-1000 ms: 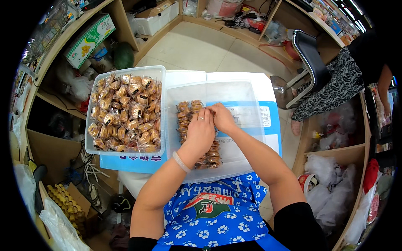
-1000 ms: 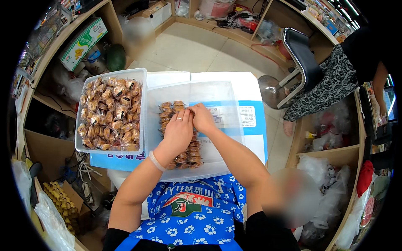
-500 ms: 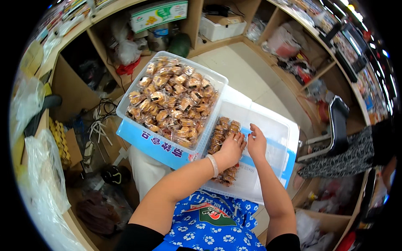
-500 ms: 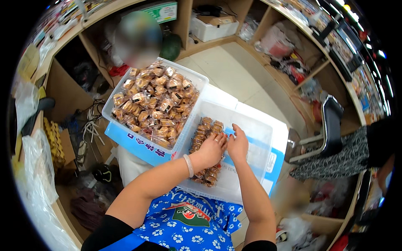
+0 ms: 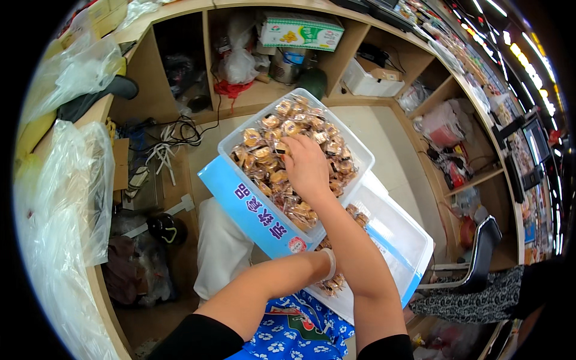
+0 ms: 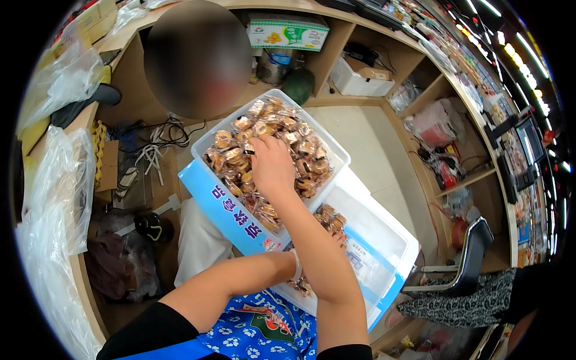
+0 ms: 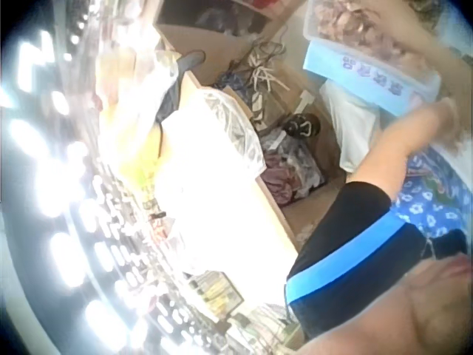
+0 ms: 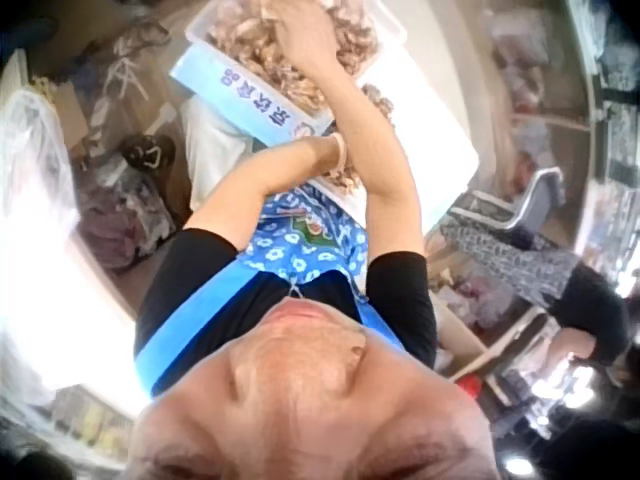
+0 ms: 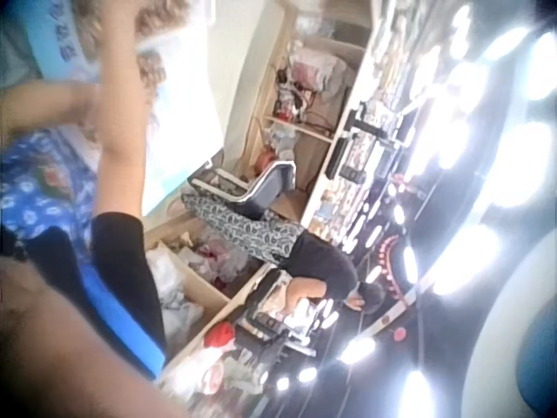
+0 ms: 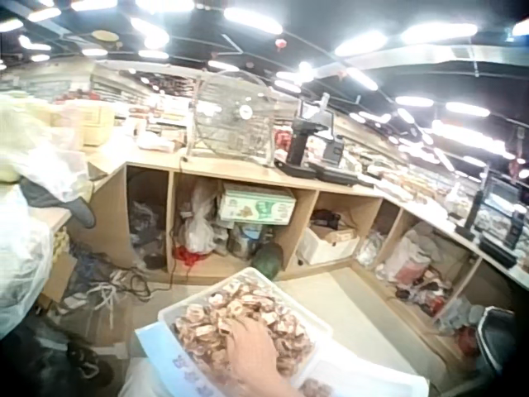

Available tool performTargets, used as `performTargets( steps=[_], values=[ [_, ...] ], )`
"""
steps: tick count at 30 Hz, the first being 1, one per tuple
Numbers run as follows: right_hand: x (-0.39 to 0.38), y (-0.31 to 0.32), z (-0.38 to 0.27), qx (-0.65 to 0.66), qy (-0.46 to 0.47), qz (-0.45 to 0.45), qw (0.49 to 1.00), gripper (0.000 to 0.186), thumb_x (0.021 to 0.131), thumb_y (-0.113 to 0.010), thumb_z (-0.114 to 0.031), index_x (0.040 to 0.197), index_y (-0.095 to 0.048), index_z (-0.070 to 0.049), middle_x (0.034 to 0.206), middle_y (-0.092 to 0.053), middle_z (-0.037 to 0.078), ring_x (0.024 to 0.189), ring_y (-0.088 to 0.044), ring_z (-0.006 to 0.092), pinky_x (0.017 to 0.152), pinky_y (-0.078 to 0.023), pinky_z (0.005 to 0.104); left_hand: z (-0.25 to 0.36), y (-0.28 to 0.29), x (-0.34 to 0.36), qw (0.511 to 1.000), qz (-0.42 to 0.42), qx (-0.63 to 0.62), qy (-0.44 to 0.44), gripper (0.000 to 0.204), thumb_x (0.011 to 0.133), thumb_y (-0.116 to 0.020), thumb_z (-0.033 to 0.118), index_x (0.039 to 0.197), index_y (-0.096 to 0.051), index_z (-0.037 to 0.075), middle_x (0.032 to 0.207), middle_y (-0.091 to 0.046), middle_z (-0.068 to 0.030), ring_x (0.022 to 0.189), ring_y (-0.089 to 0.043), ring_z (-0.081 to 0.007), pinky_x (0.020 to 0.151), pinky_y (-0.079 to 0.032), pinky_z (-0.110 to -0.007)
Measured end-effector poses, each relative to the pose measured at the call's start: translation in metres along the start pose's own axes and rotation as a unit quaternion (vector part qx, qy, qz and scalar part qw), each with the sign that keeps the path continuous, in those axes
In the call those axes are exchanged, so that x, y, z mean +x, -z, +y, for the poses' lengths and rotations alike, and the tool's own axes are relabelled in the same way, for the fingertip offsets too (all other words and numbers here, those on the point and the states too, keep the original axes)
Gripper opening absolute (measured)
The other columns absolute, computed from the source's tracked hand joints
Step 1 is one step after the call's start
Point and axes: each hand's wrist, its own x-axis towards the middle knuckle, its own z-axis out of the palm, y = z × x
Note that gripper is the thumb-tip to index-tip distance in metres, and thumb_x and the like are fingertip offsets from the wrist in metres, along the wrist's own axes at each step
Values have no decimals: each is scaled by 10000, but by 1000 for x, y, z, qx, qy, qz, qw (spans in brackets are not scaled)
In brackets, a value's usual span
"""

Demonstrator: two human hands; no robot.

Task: The person sorts small packaged food items from a large container into organized rows in a shallow tray by hand.

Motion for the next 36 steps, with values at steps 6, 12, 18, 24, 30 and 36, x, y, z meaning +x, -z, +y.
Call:
performTargets(
  steps=[6,12,18,24,30,36],
  values=[
    [8,-11,10,-45,-58,-63,995,410,759,-779,-133,1152,-668,-96,1017,-679,87,1004,-617,291,896,-494,394,1,3,0,1000,-7,-17,-3,555,964,-506,308,1443,-442,34,1527,-388,-193,1440,-306,-335,1141,-276,-455],
    [19,-5,-6,64,-33,-31,997,363,771,-787,-157,1100,-649,-91,930,-667,101,920,-617,310,809,-491,412,-2,6,-1,999,-4,-33,-2,550,967,-508,312,1440,-444,39,1523,-392,-187,1433,-312,-327,1139,-280,-449],
    [14,-13,-25,-31,122,-84,988,428,758,-776,-124,1135,-629,15,1165,-585,138,1062,-574,308,945,-487,394,-1,8,-3,999,-9,-32,5,544,970,-510,316,1436,-446,44,1518,-397,-180,1427,-318,-319,1137,-284,-443],
    [25,-21,-16,-79,147,-120,979,448,725,-792,-133,1130,-634,-22,1101,-617,121,1056,-598,302,904,-501,392,3,8,-1,1000,-14,-28,1,538,973,-512,320,1433,-448,48,1513,-402,-173,1421,-324,-311,1135,-288,-437],
    [33,-5,-9,-47,144,-177,972,360,760,-710,-82,1104,-605,-53,1107,-607,112,1044,-608,262,882,-521,350,3,8,8,1000,-13,-22,8,533,976,-515,324,1429,-449,53,1509,-407,-166,1415,-330,-303,1134,-292,-431],
    [24,-18,-11,-79,247,-89,962,314,814,-674,-115,1118,-598,-100,1108,-639,75,1020,-625,279,832,-538,380,4,10,8,1000,-12,-21,11,527,979,-517,328,1426,-451,58,1504,-412,-159,1409,-336,-295,1132,-296,-425]
  ],
)
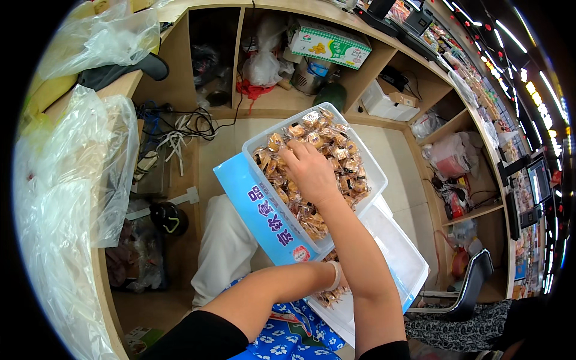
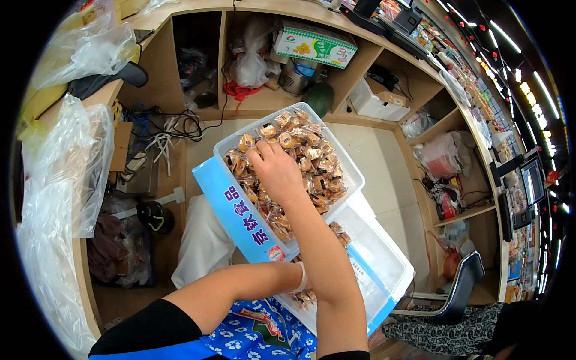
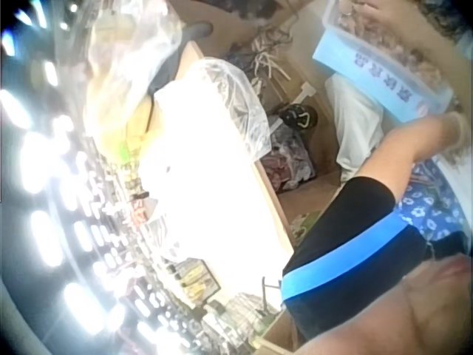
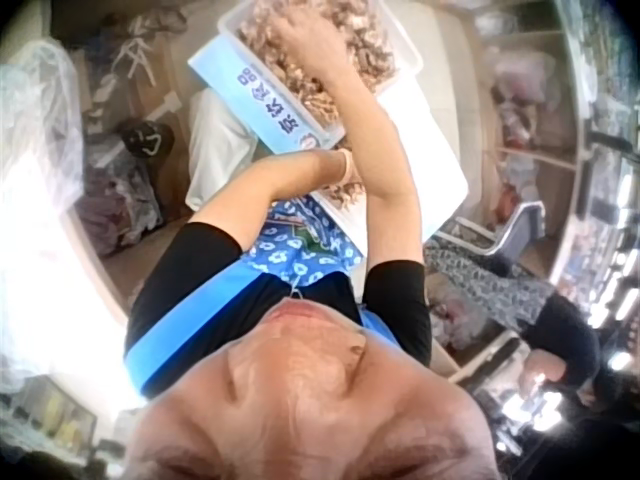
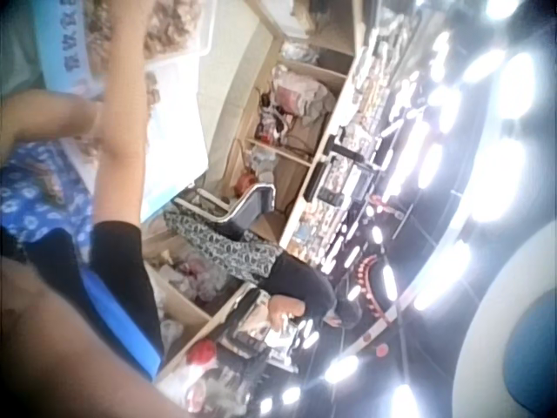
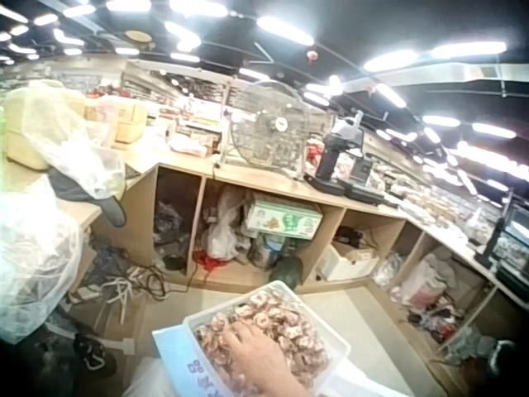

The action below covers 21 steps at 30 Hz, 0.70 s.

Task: The person sorts small packaged food items from a large container into organized rows in a shallow tray by hand.

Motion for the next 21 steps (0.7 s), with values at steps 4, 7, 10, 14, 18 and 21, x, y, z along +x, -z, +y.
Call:
performTargets(
  steps=[4,7,10,14,18,21],
  values=[
    [7,-8,-6,-32,-9,-2,999,302,784,-678,-100,1079,-619,-109,1101,-644,80,1031,-626,278,812,-543,374,1,0,2,1000,0,3,-2,523,981,-518,331,1424,-452,61,1501,-415,-154,1405,-340,-290,1131,-299,-421],
    [8,-9,-2,4,-50,6,999,343,750,-707,-105,1082,-622,-99,1059,-662,112,992,-643,288,805,-541,390,1,0,3,1000,-1,6,-4,520,982,-519,333,1422,-453,63,1499,-418,-151,1401,-343,-286,1130,-301,-418],
    [6,30,-1,121,-196,3,973,465,714,-720,-122,1145,-569,-40,909,-670,182,855,-657,346,783,-536,441,-8,0,3,1000,0,8,7,518,984,-520,335,1420,-454,65,1496,-420,-147,1398,-346,-282,1129,-303,-415],
    [-18,40,13,64,-271,-112,954,452,758,-751,-174,1164,-581,-71,970,-689,160,919,-667,343,803,-526,438,-11,2,2,1000,4,14,16,514,986,-521,338,1418,-456,68,1493,-423,-142,1394,-350,-277,1128,-305,-412],
    [-47,14,15,42,-186,48,981,431,806,-714,-98,1222,-607,-66,1101,-668,157,1028,-644,343,893,-516,420,-3,-2,2,1000,0,13,9,510,987,-523,340,1416,-457,71,1490,-427,-138,1390,-353,-272,1126,-308,-408],
    [-54,11,11,34,-176,29,983,453,789,-727,-62,1231,-629,-74,1184,-650,154,1063,-635,336,923,-510,402,-3,-7,-1,1000,14,3,2,507,989,-524,342,1414,-458,74,1488,-429,-134,1387,-356,-268,1126,-310,-405]
  ],
)
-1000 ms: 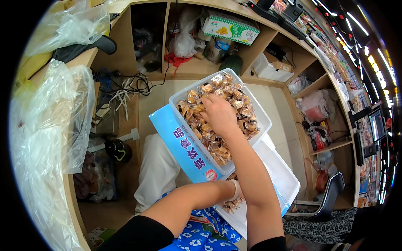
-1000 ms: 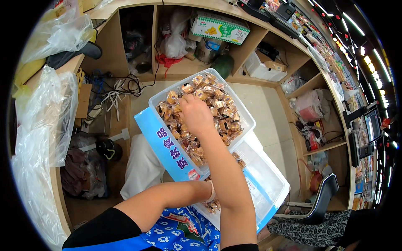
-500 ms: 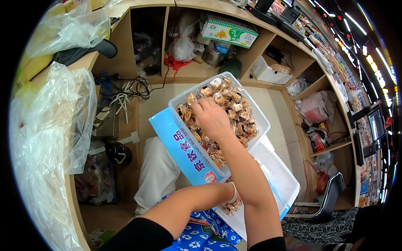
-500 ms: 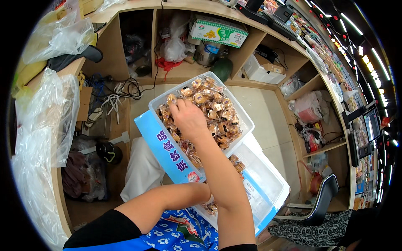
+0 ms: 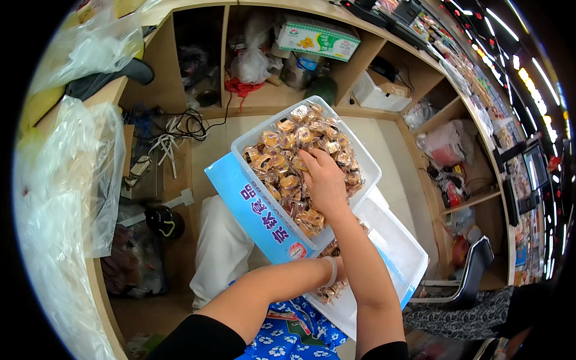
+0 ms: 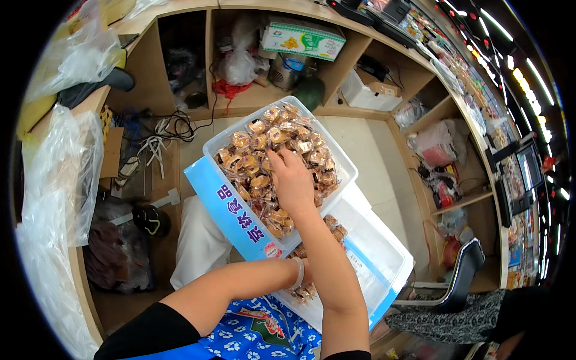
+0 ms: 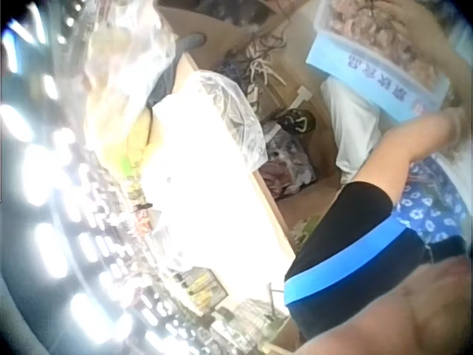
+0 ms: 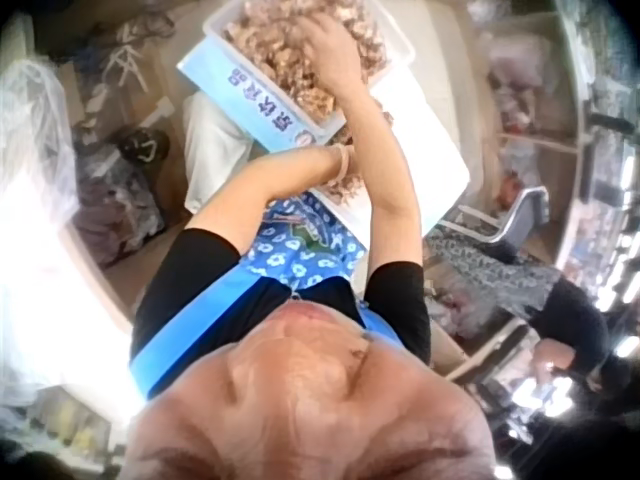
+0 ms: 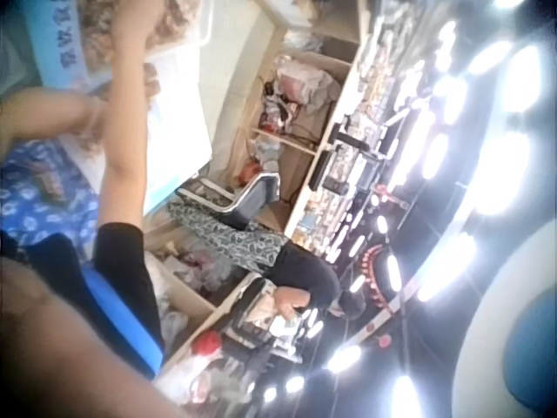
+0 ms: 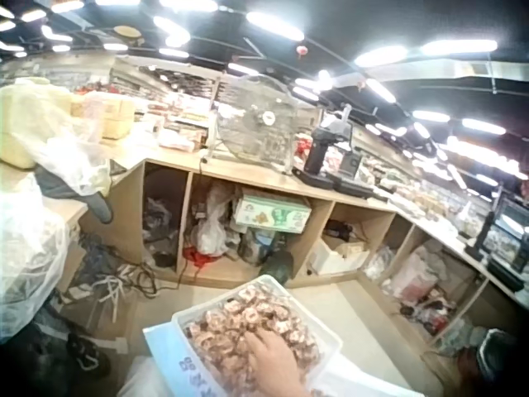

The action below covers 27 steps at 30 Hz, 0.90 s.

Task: The person sorts small packaged food items from a large container into organized rows in a shallow tray by hand.

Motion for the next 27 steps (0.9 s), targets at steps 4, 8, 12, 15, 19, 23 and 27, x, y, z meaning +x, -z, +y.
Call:
performTargets(
  steps=[4,8,12,15,19,23,27],
  values=[
    [-3,27,7,139,-68,37,987,503,751,-747,-26,1239,-644,-88,1176,-673,150,1048,-644,343,946,-506,381,-7,-11,-3,973,148,-177,17,504,991,-525,345,1412,-459,77,1485,-432,-130,1383,-360,-262,1124,-313,-401],
    [-41,97,40,330,-243,81,909,459,770,-741,30,1217,-660,-35,1136,-706,70,1029,-664,185,901,-519,306,-14,22,-13,977,-107,165,80,618,960,-530,364,1485,-399,65,1584,-309,-170,1480,-251,-309,1172,-253,-431],
    [-156,131,104,393,-431,80,808,406,780,-737,32,1178,-675,-14,1075,-719,45,953,-674,146,828,-543,294,-5,34,-9,983,-126,125,54,569,991,-438,239,1510,-345,23,1595,-277,-196,1477,-266,-333,1164,-273,-462],
    [-213,119,111,132,-498,-13,857,417,758,-760,-5,1167,-683,-43,1029,-736,90,881,-706,189,766,-563,303,-6,28,-11,984,-101,138,47,568,983,-444,231,1498,-362,8,1577,-312,-205,1458,-308,-345,1159,-288,-459],
    [-229,86,97,-112,-440,-58,889,386,728,-757,-68,1107,-688,-79,1037,-685,140,876,-693,291,747,-566,369,-10,27,-15,985,-78,147,36,566,961,-475,222,1472,-397,-10,1548,-359,-218,1436,-350,-350,1152,-307,-445],
    [-235,65,96,-180,-358,-148,904,357,753,-672,-30,1107,-658,-67,1071,-629,136,902,-658,329,770,-553,411,-14,23,-16,985,-55,163,24,555,955,-493,225,1449,-426,-17,1527,-389,-225,1422,-374,-347,1143,-323,-441],
    [-244,59,103,-130,-328,-109,929,370,768,-639,0,1133,-656,-54,1076,-630,137,938,-653,329,814,-545,402,-14,24,-17,985,-51,163,25,541,953,-489,217,1438,-439,-17,1523,-394,-224,1417,-385,-344,1133,-339,-441]
  ],
)
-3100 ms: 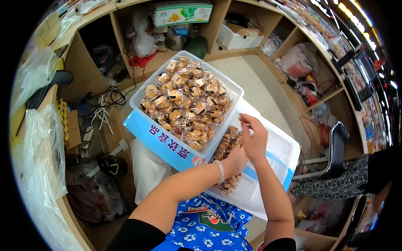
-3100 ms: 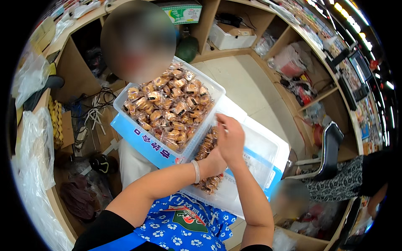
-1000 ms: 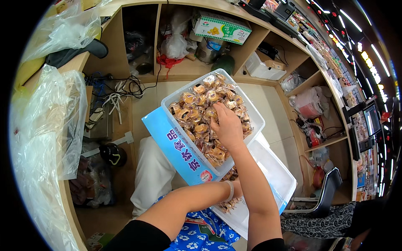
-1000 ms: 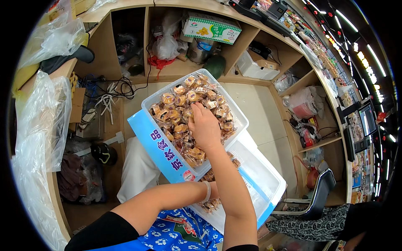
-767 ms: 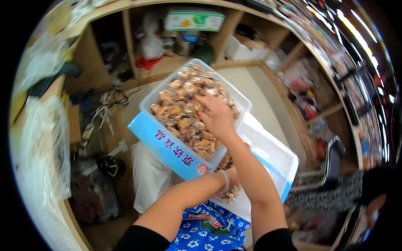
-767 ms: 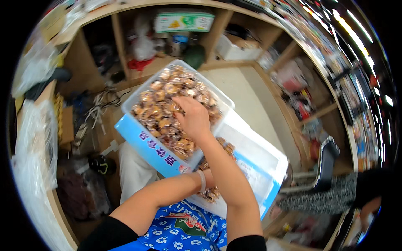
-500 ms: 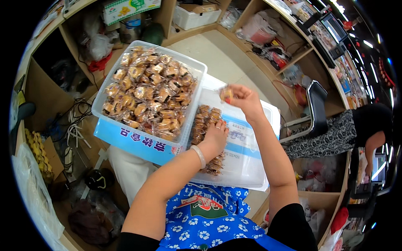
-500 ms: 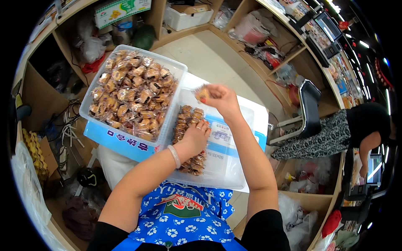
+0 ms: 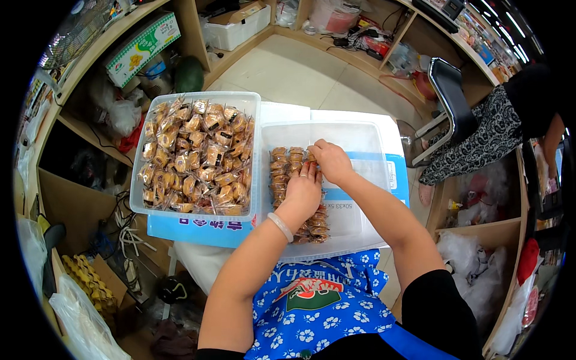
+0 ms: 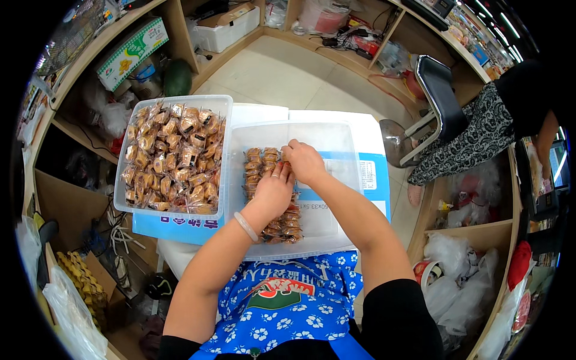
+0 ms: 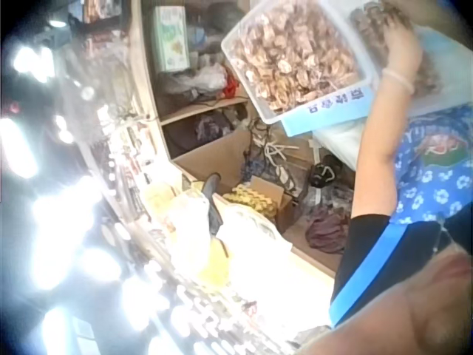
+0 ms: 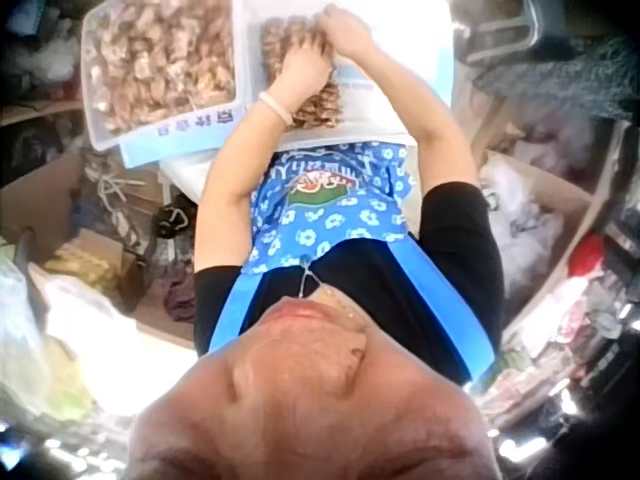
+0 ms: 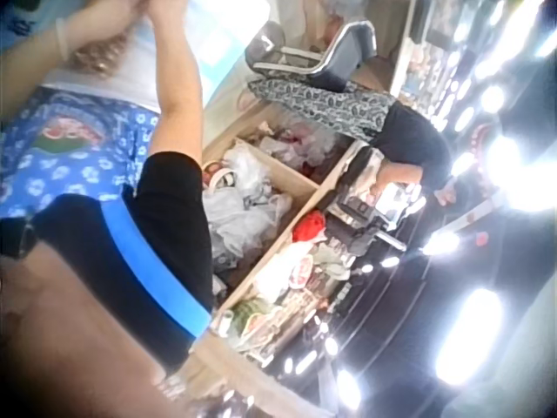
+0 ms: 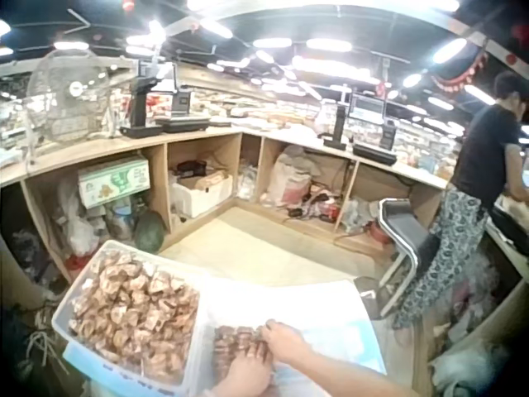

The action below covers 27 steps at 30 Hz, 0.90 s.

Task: The person sorts small packaged food items from a large container into organized rows in a shallow tray by hand.

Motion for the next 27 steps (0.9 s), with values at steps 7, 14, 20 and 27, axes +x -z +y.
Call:
performTargets(
  steps=[7,14,20,27],
  values=[
    [-5,-6,-4,124,-100,34,987,296,811,-627,-42,1096,-705,-45,1082,-645,123,975,-645,331,849,-531,410,2,6,-1,1000,-8,22,-6,549,947,-497,214,1442,-430,-16,1524,-390,-230,1416,-386,-346,1126,-349,-447],
    [0,-4,-2,72,-105,19,992,287,847,-609,-72,1114,-715,-62,1129,-671,136,1000,-645,317,838,-529,396,2,10,0,999,-48,20,-5,583,976,-443,232,1504,-343,5,1575,-307,-213,1466,-291,-338,1159,-279,-454],
    [-6,23,-21,144,-198,-38,969,383,853,-513,-16,1199,-669,-66,1271,-631,162,1058,-644,361,877,-529,421,0,5,-4,999,-7,27,-16,577,956,-480,241,1469,-397,-11,1557,-332,-229,1449,-326,-347,1143,-314,-461],
    [-6,7,-10,170,-106,-80,977,364,813,-553,-16,1166,-639,-27,1131,-678,211,1009,-652,396,845,-534,454,0,-1,1,999,29,33,-24,527,956,-467,220,1413,-470,-44,1527,-378,-247,1427,-367,-361,1132,-349,-450]
  ],
)
